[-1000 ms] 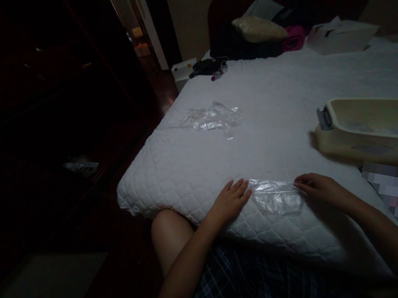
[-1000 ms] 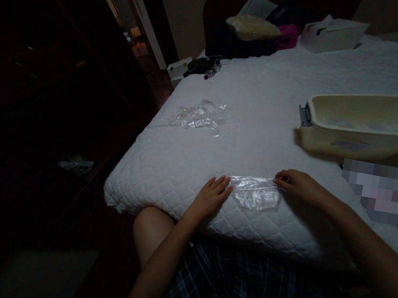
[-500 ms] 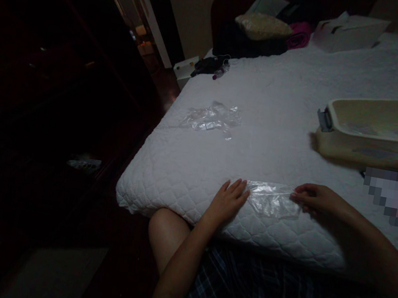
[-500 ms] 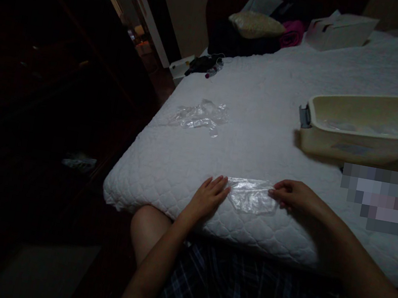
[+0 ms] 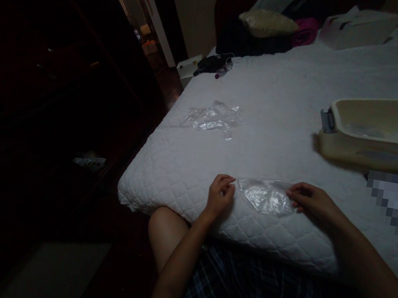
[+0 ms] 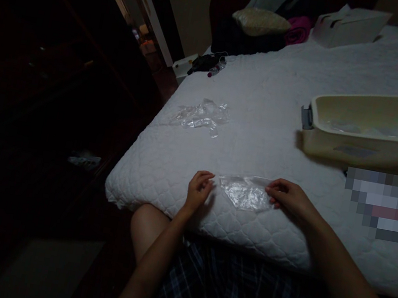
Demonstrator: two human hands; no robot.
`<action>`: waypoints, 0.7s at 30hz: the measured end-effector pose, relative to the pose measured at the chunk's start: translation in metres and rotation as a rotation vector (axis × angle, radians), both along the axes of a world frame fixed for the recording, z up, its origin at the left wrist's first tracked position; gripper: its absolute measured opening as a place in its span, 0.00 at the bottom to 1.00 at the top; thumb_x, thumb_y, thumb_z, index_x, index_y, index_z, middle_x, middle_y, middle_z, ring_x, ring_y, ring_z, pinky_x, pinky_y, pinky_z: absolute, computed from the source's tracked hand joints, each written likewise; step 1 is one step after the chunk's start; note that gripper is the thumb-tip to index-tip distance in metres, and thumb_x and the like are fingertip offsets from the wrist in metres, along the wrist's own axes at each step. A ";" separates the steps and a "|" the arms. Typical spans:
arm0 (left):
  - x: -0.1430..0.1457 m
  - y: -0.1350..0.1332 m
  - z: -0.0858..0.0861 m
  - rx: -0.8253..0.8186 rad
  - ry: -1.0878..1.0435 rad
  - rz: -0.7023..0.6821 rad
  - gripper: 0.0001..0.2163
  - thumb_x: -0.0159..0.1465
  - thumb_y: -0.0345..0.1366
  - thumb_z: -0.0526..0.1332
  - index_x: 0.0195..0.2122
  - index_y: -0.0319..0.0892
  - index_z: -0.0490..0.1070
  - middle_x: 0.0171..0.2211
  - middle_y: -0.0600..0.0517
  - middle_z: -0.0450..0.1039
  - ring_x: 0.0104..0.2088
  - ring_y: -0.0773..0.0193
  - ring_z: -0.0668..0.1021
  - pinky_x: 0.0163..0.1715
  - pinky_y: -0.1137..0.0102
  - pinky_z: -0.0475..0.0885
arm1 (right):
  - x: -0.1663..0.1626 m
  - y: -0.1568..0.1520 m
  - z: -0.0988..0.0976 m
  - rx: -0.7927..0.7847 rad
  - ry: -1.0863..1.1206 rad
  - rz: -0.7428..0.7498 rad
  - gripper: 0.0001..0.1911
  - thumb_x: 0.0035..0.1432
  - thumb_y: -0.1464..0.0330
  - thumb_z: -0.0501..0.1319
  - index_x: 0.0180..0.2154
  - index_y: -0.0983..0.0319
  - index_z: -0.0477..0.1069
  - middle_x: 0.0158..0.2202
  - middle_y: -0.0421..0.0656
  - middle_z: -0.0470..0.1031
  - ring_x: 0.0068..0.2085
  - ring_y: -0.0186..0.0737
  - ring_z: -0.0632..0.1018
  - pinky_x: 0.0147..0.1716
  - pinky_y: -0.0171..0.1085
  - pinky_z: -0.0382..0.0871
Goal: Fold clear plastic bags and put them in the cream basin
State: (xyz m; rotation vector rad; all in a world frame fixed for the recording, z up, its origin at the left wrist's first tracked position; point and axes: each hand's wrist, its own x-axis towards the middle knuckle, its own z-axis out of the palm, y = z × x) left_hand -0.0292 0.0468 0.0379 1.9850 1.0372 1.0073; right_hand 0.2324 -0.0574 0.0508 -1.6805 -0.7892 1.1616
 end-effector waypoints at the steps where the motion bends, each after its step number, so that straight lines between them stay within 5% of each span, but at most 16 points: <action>1: 0.002 0.000 0.002 -0.103 -0.014 0.062 0.14 0.64 0.42 0.53 0.34 0.39 0.73 0.37 0.48 0.74 0.37 0.65 0.76 0.35 0.71 0.73 | 0.000 0.000 0.000 0.005 0.000 -0.001 0.13 0.45 0.62 0.68 0.31 0.61 0.69 0.25 0.40 0.70 0.26 0.34 0.73 0.23 0.34 0.66; 4: 0.010 0.002 0.008 -0.388 0.014 0.154 0.23 0.64 0.53 0.50 0.24 0.40 0.70 0.22 0.53 0.69 0.25 0.68 0.72 0.25 0.76 0.67 | 0.000 0.000 -0.002 0.022 0.013 -0.008 0.15 0.44 0.61 0.69 0.32 0.60 0.69 0.26 0.41 0.71 0.26 0.34 0.73 0.22 0.33 0.65; 9: 0.022 0.012 0.015 -0.697 0.095 0.038 0.28 0.57 0.63 0.54 0.25 0.39 0.70 0.18 0.54 0.69 0.14 0.71 0.68 0.16 0.76 0.61 | 0.000 -0.002 -0.002 0.028 0.035 -0.003 0.14 0.44 0.61 0.69 0.30 0.60 0.70 0.26 0.41 0.71 0.25 0.33 0.72 0.22 0.33 0.65; 17: 0.025 0.008 0.019 -0.927 -0.097 -0.103 0.21 0.55 0.54 0.63 0.31 0.39 0.67 0.27 0.51 0.74 0.16 0.72 0.73 0.12 0.78 0.59 | -0.002 -0.002 0.004 0.027 0.088 -0.016 0.15 0.43 0.63 0.70 0.33 0.61 0.70 0.27 0.41 0.71 0.25 0.33 0.71 0.22 0.33 0.65; 21: 0.026 0.004 0.016 -0.888 -0.170 -0.120 0.17 0.54 0.48 0.65 0.32 0.40 0.66 0.26 0.55 0.70 0.16 0.72 0.73 0.11 0.79 0.60 | -0.003 -0.003 0.009 0.029 0.114 0.016 0.18 0.45 0.57 0.69 0.34 0.60 0.70 0.28 0.42 0.71 0.26 0.33 0.71 0.20 0.33 0.64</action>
